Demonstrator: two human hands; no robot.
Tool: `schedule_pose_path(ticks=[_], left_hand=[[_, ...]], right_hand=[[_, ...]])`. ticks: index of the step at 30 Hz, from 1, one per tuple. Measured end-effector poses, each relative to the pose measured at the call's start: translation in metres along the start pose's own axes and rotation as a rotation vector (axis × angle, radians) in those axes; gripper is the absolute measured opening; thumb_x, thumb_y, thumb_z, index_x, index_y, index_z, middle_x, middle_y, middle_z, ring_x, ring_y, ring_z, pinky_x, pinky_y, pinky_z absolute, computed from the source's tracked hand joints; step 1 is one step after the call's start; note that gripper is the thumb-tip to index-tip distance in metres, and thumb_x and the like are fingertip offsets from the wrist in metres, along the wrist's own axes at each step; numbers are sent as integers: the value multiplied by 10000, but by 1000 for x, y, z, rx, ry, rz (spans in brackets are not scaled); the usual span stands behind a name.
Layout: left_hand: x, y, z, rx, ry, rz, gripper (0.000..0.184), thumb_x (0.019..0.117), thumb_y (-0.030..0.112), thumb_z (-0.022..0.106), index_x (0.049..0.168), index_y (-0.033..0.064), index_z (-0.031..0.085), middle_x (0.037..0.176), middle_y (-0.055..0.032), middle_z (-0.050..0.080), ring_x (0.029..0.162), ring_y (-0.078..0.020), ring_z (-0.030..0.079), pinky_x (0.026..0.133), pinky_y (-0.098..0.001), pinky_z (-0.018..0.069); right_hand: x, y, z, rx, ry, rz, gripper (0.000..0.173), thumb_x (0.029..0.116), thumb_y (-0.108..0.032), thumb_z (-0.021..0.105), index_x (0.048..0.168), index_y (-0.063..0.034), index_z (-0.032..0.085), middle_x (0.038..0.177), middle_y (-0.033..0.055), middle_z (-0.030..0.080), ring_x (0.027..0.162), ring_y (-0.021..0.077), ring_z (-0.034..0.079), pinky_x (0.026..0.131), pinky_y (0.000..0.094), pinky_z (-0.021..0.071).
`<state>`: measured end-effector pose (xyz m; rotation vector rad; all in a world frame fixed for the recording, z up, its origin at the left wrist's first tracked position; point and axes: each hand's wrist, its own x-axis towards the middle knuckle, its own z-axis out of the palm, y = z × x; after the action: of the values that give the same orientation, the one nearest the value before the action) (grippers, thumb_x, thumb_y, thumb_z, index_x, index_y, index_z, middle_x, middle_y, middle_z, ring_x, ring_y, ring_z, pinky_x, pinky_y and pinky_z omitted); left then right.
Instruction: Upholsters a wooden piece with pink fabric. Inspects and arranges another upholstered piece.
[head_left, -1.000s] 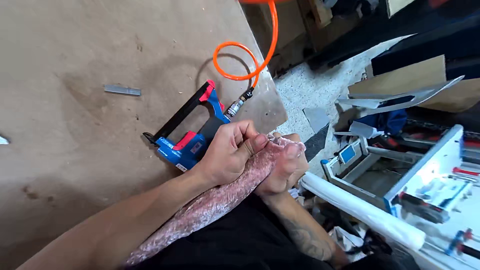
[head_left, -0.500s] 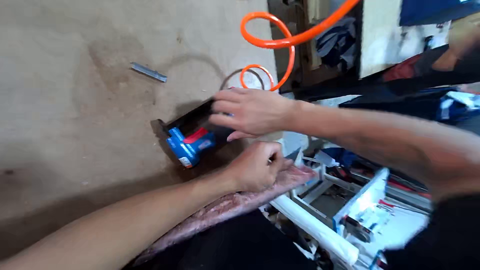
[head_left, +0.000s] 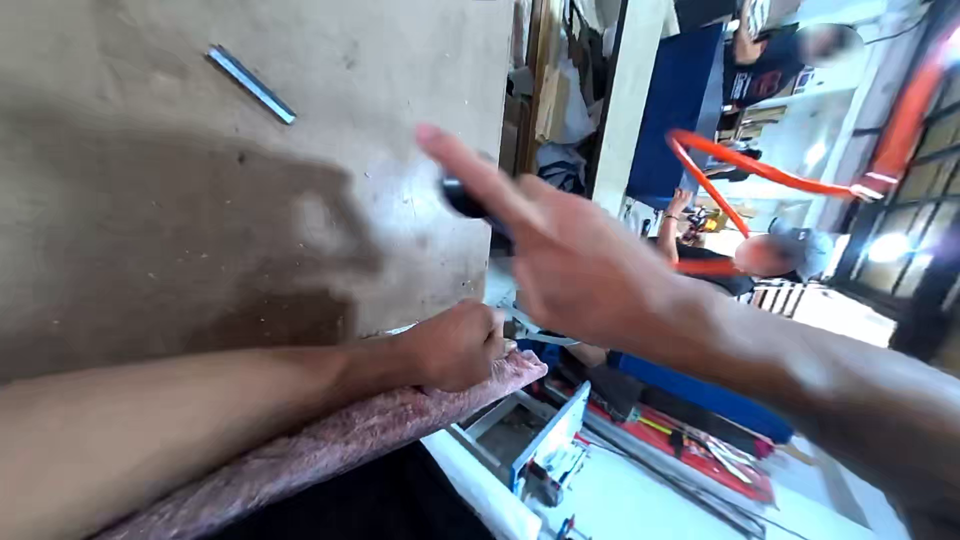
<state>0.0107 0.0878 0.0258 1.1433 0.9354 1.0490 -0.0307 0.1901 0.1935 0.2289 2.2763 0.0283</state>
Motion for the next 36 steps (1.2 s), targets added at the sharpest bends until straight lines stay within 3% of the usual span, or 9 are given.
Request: schedule_pose_path(ticks=[2,3,5,8,16,23,32,36], left_hand=[[0,-1,0,-16,-4,-3,292,1044,308,581,844,102,634,724,-19,593,647,-144,593,601,-356,516],[0,0,0,-14,-15,-12,277,1039,303,585,855,102,630,730,-20,586,648,-147,586,599,-360,512],[0,-1,2,12,-14,19,294,1053,313,560,859,101,621,725,-19,580,642,-143,587,591,-353,517],[-1,0,1,68,-18,74,289,1053,285,550,831,108,601,752,-25,569,678,-157,586,618,-369,516],[1,-9,8,38,21,155,299,1032,278,575,784,112,586,696,-15,554,623,-144,566,574,-347,492],[2,-8,7,34,-23,130,333,1048,304,554,781,109,581,667,-16,532,591,-147,547,554,-346,479],[0,-10,3,4,-40,161,236,1014,173,572,802,78,616,705,-40,596,634,-162,601,585,-382,508],[3,-18,5,-14,-42,215,232,983,133,606,760,72,630,679,-39,604,618,-161,600,572,-386,497]], right_hand=[[-43,7,-35,35,-84,96,1062,867,-88,698,1657,-382,51,773,25,612,546,182,574,465,402,503],[-57,11,-49,73,-166,196,1014,903,-129,694,1644,-428,69,709,-2,601,502,155,566,427,381,496],[-72,19,-66,315,-392,460,886,975,-160,671,1588,-535,151,791,46,672,488,187,628,417,403,576],[-79,28,-63,792,-572,690,770,994,-65,625,1554,-457,271,951,200,683,500,324,645,448,486,599],[-74,20,-27,872,-570,638,789,988,-72,636,1559,-471,265,1061,190,676,581,311,673,497,453,614],[-61,18,-27,918,-658,660,777,993,-37,583,1563,-434,234,997,222,650,523,312,643,455,450,590],[-44,5,-30,947,-729,585,765,1004,-53,592,1563,-428,230,977,221,646,518,306,638,446,454,586],[-51,0,-22,1009,-691,548,816,970,2,541,1580,-431,215,870,219,645,483,289,632,437,425,580]])
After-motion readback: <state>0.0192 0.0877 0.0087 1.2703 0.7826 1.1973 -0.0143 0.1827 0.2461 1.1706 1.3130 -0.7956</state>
